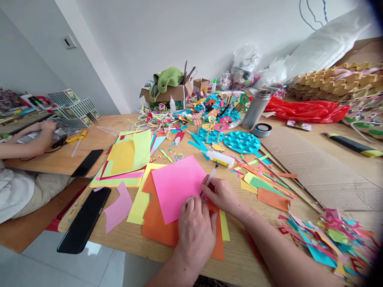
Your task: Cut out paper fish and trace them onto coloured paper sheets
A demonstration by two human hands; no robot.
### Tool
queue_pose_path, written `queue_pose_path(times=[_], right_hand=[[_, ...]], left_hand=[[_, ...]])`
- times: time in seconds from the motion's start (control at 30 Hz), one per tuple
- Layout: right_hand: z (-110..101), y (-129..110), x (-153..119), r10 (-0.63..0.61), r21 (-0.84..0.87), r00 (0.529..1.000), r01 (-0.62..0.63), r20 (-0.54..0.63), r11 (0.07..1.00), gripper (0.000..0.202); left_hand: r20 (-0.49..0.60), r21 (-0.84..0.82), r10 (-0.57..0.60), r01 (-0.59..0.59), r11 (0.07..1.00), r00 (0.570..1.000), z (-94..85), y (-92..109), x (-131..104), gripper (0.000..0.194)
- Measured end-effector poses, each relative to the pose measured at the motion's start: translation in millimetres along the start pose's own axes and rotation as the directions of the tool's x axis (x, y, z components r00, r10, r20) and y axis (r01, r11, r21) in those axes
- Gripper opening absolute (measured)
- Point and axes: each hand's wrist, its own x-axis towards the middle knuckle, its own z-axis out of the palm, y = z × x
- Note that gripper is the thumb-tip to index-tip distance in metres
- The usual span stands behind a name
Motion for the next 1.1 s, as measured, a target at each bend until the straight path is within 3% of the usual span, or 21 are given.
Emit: queue_pose_path(times=[0.43, 1.1], right_hand=[[-1, 2, 1, 0.027, -0.009, 0.999, -0.028, -0.039, 1.000, 0.017], [-3, -2, 2, 0.033, -0.023, 0.998, -0.034, -0.059, 0.999, 0.016]], left_hand=[[-0.024, 0.005, 0.018, -0.018, 1.000, 1.000, 4.9, -4, -3, 0.028], [0.025, -0.004, 0.057, -0.056, 0.998, 0.998, -6.8, -8, 6, 0.018]])
